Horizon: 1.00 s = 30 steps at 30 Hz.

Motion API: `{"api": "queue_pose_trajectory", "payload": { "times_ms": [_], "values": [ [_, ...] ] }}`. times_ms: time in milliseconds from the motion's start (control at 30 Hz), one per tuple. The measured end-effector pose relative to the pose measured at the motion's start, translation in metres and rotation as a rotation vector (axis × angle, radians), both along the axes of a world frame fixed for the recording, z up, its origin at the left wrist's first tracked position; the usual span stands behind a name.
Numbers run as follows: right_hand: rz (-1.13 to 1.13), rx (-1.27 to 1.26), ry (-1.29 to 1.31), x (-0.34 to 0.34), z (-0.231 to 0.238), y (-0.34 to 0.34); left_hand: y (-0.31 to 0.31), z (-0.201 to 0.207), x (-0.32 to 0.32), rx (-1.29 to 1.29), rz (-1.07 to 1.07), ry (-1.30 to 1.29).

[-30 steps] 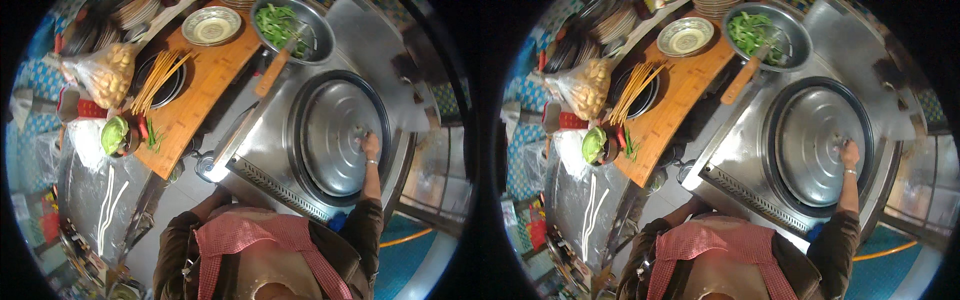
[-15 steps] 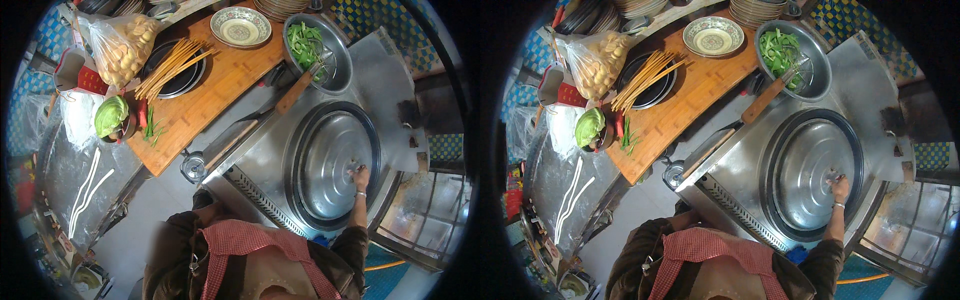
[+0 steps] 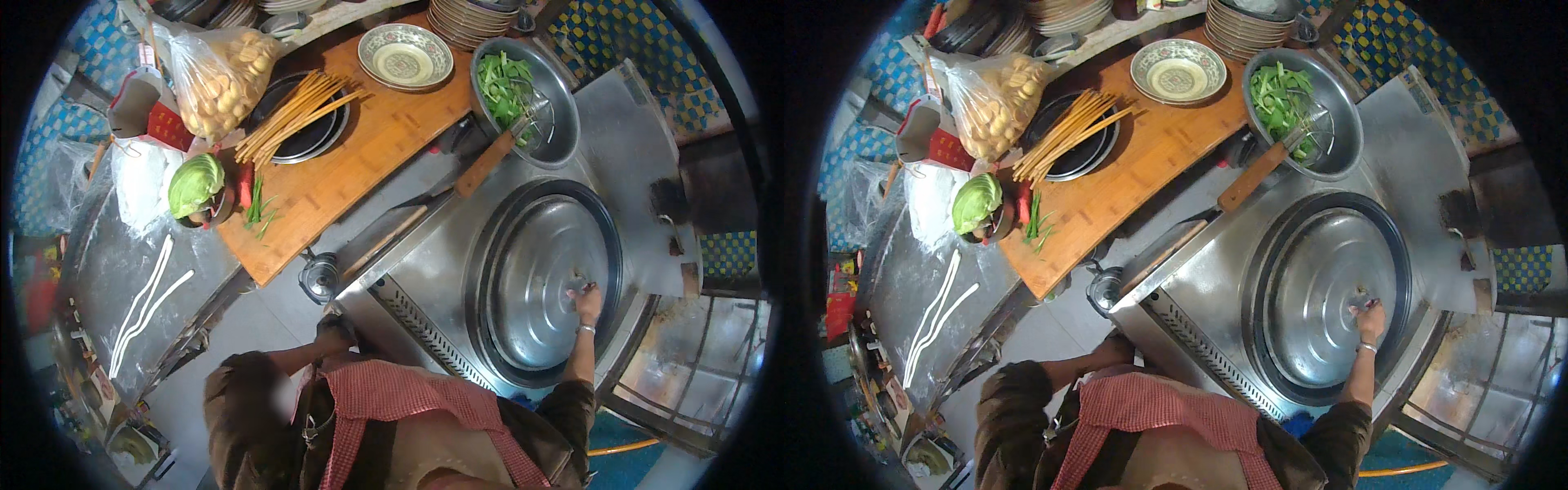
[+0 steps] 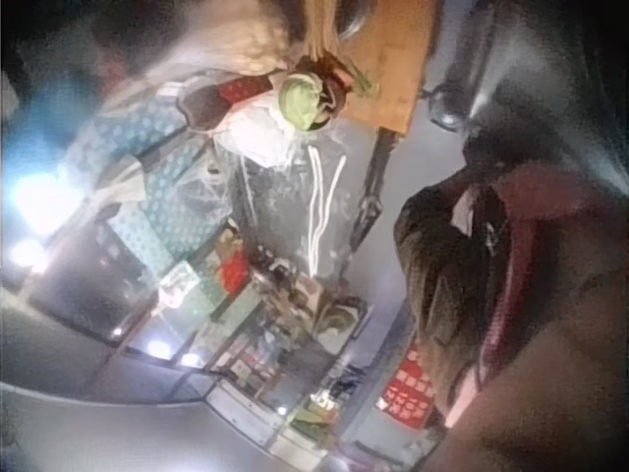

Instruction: The person cleans a wok and a metal bowl, then retrieves dough from a refrigerator. They roll the dough into long strands on a floured surface, place the strands into the wok, and finally line a bowl with a plastic bag.

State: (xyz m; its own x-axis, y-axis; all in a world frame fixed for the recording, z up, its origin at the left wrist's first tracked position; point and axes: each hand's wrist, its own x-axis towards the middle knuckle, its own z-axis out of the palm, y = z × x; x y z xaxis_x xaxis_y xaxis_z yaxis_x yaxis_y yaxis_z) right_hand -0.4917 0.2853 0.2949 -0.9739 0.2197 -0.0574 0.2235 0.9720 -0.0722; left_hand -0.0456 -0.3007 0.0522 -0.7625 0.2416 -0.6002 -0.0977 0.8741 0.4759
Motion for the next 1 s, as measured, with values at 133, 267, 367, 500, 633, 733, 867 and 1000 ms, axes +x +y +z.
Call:
{"api": "queue_pose_trajectory", "payload": {
  "times_ms": [133,267,367,500,633,733,867,1000],
  "values": [
    [-0.041,0.033,0.014,0.017,0.01,-0.004,-0.067,0.194,-0.052,0.313,0.885,0.025],
    [-0.079,0.081,0.023,0.015,0.016,-0.017,-0.105,0.263,-0.15,0.773,1.37,0.307],
    [-0.1,0.043,0.006,0.011,0.013,-0.025,-0.144,0.259,-0.223,1.158,1.516,0.251],
    [-0.135,0.077,0.02,0.014,0.015,-0.025,-0.181,0.223,-0.288,1.451,1.642,0.342],
    [-0.108,0.04,0.024,0.015,0.018,-0.031,-0.214,0.19,-0.307,1.554,1.747,0.312],
    [-0.088,0.027,0.038,0.016,0.013,-0.026,-0.222,0.193,-0.317,1.577,1.741,0.34],
    [-0.136,0.034,0.035,0.019,0.012,-0.023,-0.182,0.233,-0.314,1.405,1.705,0.473],
    [-0.154,0.05,0.018,0.018,0.013,-0.023,-0.122,0.244,-0.217,0.988,1.341,0.451]
  ]
}}
